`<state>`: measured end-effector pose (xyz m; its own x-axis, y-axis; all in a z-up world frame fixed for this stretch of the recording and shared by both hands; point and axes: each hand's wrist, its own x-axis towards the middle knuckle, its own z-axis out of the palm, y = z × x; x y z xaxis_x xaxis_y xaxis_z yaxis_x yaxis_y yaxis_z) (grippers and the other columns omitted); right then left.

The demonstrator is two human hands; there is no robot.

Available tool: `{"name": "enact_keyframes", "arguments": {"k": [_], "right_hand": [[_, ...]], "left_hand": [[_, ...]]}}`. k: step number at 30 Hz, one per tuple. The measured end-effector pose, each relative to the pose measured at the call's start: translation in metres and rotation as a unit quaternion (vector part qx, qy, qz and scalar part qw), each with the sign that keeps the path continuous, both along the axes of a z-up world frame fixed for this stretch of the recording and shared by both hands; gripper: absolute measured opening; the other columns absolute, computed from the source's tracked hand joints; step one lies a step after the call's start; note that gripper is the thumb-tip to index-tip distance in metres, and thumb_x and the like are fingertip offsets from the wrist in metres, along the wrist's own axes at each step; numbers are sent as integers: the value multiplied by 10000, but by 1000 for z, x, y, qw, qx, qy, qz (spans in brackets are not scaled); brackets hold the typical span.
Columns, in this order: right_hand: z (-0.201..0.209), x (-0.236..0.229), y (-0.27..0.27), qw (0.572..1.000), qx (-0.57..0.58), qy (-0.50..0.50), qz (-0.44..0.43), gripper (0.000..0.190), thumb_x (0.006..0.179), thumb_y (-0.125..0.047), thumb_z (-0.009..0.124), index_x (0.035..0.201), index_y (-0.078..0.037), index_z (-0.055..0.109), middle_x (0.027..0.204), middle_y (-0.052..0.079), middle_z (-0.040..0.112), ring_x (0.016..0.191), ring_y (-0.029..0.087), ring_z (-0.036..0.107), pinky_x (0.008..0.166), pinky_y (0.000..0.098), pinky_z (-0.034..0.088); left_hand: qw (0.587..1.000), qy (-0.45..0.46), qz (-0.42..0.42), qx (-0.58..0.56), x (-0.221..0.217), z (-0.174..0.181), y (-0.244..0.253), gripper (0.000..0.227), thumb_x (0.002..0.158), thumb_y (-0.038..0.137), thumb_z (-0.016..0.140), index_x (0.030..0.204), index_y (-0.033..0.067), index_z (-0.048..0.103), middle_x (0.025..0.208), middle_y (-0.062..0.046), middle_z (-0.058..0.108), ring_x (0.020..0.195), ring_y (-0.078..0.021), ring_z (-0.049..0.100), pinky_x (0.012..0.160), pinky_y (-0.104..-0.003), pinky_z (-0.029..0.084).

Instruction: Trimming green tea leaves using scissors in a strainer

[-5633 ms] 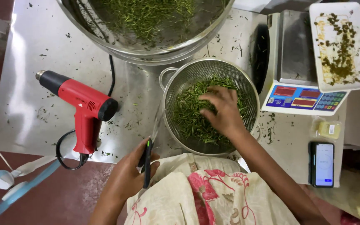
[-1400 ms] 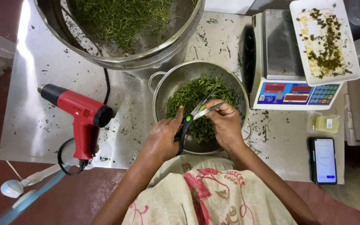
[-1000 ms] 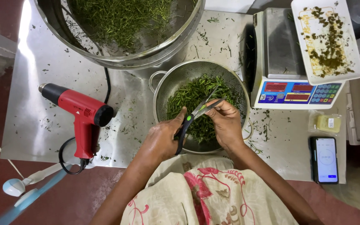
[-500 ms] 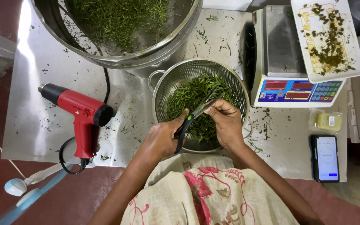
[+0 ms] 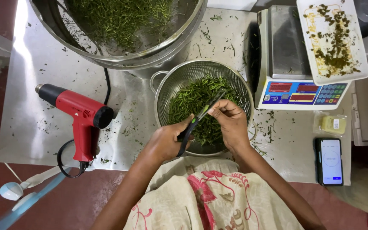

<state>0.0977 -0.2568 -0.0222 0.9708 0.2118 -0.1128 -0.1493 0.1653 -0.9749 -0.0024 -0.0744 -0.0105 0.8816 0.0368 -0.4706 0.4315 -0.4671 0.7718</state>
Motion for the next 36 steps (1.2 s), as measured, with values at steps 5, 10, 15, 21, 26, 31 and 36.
{"name": "enact_keyframes", "arguments": {"k": [5, 10, 15, 21, 26, 31, 36], "right_hand": [[13, -2, 7, 1000, -2, 6, 7, 127, 886, 24, 781, 985, -28, 721, 826, 37, 685, 831, 104, 654, 819, 264, 563], [6, 2, 2, 998, -63, -20, 24, 182, 922, 27, 733, 1092, -33, 706, 919, 61, 697, 905, 132, 651, 859, 280, 549], [14, 10, 2, 985, -97, -71, 122, 213, 962, 7, 690, 1169, -38, 713, 949, 171, 707, 966, 279, 681, 898, 421, 542], [38, -3, 21, 960, -65, -48, 266, 131, 991, -156, 697, 971, -32, 736, 816, 53, 691, 873, 142, 612, 825, 329, 493], [18, 6, 13, 954, -78, -80, 277, 161, 987, -130, 692, 893, -11, 746, 836, 137, 767, 853, 204, 662, 882, 383, 499], [1, 19, -1, 934, -182, -190, 243, 121, 970, -160, 718, 923, -67, 779, 825, 109, 768, 842, 294, 683, 887, 412, 480], [-9, 29, -15, 809, -409, -363, 217, 392, 903, -262, 787, 1288, -236, 718, 1127, 42, 677, 1097, 297, 597, 970, 424, 449]], "left_hand": [[989, 8, 56, -137, -7, 22, 1, 657, 641, 219, 770, 1293, 229, 687, 1035, -145, 801, 991, -341, 754, 853, -462, 597], [957, 0, 59, -283, -17, 25, 18, 591, 757, 163, 811, 1321, 29, 694, 972, -310, 766, 809, -386, 764, 732, -459, 662], [910, 58, 154, -381, -30, 32, 19, 459, 791, 95, 846, 1170, -119, 702, 782, -344, 751, 619, -368, 771, 527, -420, 651], [919, 38, 87, -382, -28, 14, 11, 395, 845, 113, 830, 1190, -56, 738, 742, -286, 761, 605, -322, 776, 517, -388, 656], [912, 49, 90, -398, -28, 13, 12, 360, 855, 59, 790, 1185, -72, 728, 686, -287, 742, 522, -311, 748, 458, -373, 631], [903, 43, 94, -417, -25, 37, 21, 326, 883, 53, 745, 1184, -71, 737, 668, -291, 744, 499, -302, 742, 426, -367, 617], [878, -10, 143, -457, -37, 28, 34, 551, 826, 23, 754, 1354, -70, 629, 852, -334, 782, 659, -334, 792, 524, -358, 659]]}}
